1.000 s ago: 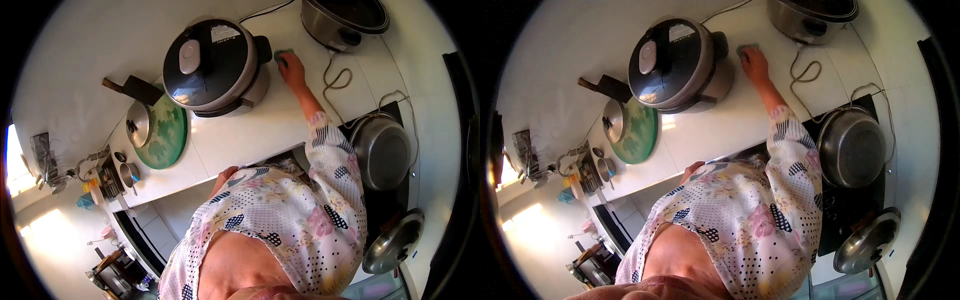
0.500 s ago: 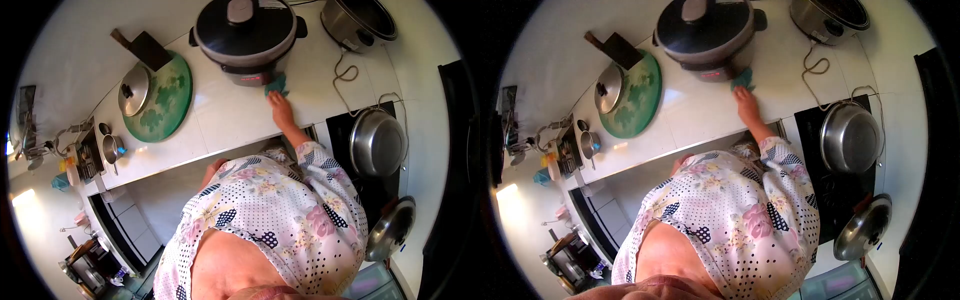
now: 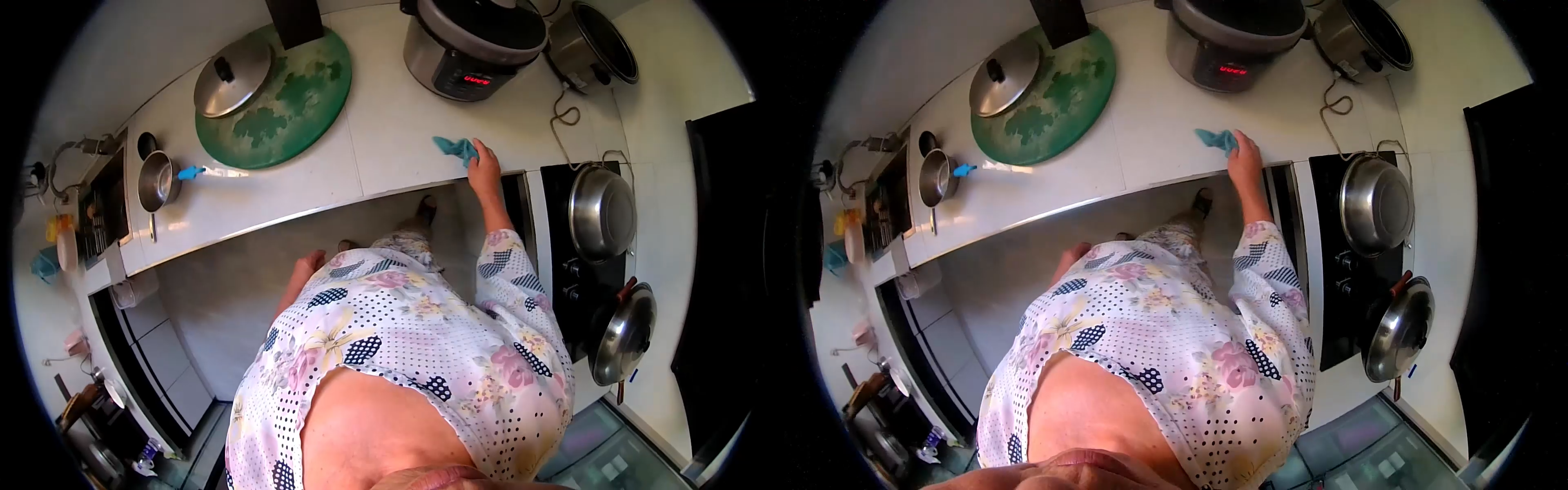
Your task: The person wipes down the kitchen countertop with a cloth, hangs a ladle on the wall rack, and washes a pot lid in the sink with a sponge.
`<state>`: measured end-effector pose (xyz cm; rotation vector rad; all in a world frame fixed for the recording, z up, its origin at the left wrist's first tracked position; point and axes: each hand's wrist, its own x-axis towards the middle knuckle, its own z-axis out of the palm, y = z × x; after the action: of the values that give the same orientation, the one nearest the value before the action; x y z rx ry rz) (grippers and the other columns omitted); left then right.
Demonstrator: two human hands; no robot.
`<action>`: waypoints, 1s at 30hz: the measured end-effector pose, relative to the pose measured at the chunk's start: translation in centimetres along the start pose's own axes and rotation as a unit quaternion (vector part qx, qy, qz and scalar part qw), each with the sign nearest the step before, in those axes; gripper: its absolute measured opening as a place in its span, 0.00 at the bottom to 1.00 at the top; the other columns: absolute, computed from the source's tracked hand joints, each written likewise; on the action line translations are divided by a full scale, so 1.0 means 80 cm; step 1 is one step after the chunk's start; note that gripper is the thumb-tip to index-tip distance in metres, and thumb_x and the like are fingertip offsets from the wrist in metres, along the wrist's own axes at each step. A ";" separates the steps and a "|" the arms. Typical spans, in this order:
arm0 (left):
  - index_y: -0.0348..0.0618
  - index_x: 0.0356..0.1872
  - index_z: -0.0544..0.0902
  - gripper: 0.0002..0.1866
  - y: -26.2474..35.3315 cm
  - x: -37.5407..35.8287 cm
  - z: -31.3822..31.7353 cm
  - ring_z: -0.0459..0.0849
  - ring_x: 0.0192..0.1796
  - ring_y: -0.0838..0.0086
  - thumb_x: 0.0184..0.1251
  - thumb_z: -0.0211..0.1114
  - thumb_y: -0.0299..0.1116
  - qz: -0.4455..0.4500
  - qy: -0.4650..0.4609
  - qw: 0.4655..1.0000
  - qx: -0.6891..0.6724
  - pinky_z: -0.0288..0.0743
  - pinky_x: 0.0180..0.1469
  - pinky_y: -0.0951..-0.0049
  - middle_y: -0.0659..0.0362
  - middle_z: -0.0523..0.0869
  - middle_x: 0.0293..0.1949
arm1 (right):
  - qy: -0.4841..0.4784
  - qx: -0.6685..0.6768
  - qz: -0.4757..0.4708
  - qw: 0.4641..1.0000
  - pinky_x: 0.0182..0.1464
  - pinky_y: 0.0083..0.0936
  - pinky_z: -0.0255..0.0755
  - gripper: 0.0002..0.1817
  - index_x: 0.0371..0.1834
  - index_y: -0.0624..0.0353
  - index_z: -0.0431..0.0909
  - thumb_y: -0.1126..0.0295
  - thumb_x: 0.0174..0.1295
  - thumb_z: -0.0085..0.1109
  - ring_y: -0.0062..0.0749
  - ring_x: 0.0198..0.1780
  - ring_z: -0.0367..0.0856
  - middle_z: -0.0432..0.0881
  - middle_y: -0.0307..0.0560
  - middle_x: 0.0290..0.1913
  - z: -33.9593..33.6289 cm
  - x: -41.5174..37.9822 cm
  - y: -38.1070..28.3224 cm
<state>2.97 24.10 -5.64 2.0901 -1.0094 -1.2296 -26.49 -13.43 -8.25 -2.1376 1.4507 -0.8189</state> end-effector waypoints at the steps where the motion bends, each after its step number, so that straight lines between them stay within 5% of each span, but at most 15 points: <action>1: 0.34 0.48 0.78 0.16 0.000 -0.007 -0.001 0.80 0.33 0.71 0.59 0.62 0.29 0.000 0.004 1.000 0.023 0.74 0.36 0.70 0.53 0.83 0.29 | -0.030 -0.033 -0.016 0.999 0.51 0.41 0.71 0.20 0.53 0.57 0.75 0.78 0.55 0.50 0.52 0.49 0.76 0.78 0.54 0.47 0.006 -0.011 0.028; 7: 0.35 0.40 0.80 0.12 -0.082 -0.057 0.029 0.83 0.32 0.53 0.56 0.62 0.30 0.012 0.018 0.997 0.075 0.75 0.36 0.63 0.43 0.82 0.29 | -0.142 -0.034 -0.113 0.983 0.44 0.40 0.70 0.20 0.47 0.59 0.76 0.79 0.47 0.58 0.50 0.41 0.73 0.74 0.52 0.38 0.084 -0.096 -0.038; 10: 0.35 0.41 0.80 0.14 -0.073 -0.065 0.048 0.83 0.34 0.53 0.56 0.62 0.32 -0.012 0.020 0.998 0.060 0.75 0.37 0.62 0.42 0.82 0.31 | -0.179 0.049 -0.158 0.970 0.45 0.37 0.71 0.19 0.47 0.59 0.77 0.78 0.49 0.59 0.48 0.43 0.74 0.76 0.51 0.40 0.133 -0.117 -0.118; 13: 0.35 0.43 0.80 0.15 -0.055 -0.067 0.039 0.84 0.38 0.55 0.57 0.62 0.33 -0.010 0.047 0.997 0.066 0.74 0.39 0.62 0.41 0.83 0.33 | -0.263 0.202 -0.100 0.938 0.47 0.31 0.72 0.16 0.45 0.59 0.80 0.75 0.51 0.62 0.44 0.43 0.78 0.79 0.50 0.41 0.160 -0.109 -0.168; 17: 0.34 0.44 0.80 0.15 -0.040 -0.074 0.040 0.84 0.37 0.61 0.59 0.61 0.32 -0.086 0.088 0.992 -0.043 0.74 0.39 0.65 0.42 0.83 0.34 | -0.207 0.303 -0.027 0.930 0.49 0.23 0.72 0.15 0.46 0.61 0.80 0.76 0.53 0.62 0.27 0.44 0.79 0.81 0.44 0.42 0.147 -0.056 -0.161; 20: 0.33 0.44 0.79 0.15 -0.053 -0.096 0.043 0.83 0.34 0.63 0.58 0.61 0.31 -0.075 0.147 0.986 0.015 0.74 0.37 0.66 0.43 0.83 0.31 | -0.180 0.299 0.022 0.937 0.49 0.23 0.72 0.15 0.47 0.62 0.80 0.76 0.54 0.62 0.25 0.43 0.79 0.82 0.43 0.43 0.138 0.008 -0.144; 24: 0.36 0.42 0.82 0.17 -0.065 -0.118 0.050 0.85 0.43 0.57 0.53 0.66 0.37 -0.144 0.133 0.980 -0.038 0.74 0.46 0.66 0.43 0.85 0.36 | -0.149 0.217 -0.057 0.963 0.53 0.31 0.72 0.16 0.48 0.58 0.79 0.73 0.54 0.61 0.39 0.49 0.79 0.80 0.50 0.48 0.137 0.113 -0.139; 28: 0.31 0.47 0.79 0.17 -0.052 -0.133 0.067 0.81 0.33 0.68 0.57 0.62 0.29 -0.172 0.163 0.971 -0.044 0.73 0.39 0.70 0.49 0.83 0.30 | -0.089 0.045 -0.147 0.984 0.58 0.38 0.68 0.20 0.53 0.63 0.73 0.71 0.55 0.58 0.52 0.55 0.73 0.75 0.57 0.53 0.164 0.191 -0.159; 30: 0.32 0.49 0.78 0.18 -0.034 -0.137 0.073 0.82 0.39 0.69 0.58 0.62 0.29 -0.241 0.157 0.947 -0.142 0.73 0.45 0.72 0.50 0.85 0.36 | -0.088 -0.014 -0.191 0.978 0.60 0.39 0.66 0.22 0.54 0.66 0.71 0.71 0.55 0.57 0.55 0.57 0.71 0.74 0.60 0.55 0.198 0.192 -0.156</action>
<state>-4.74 34.18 -4.74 2.2647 -0.1647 -1.1217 -2.96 -22.93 -8.31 -2.4800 0.9830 -0.7151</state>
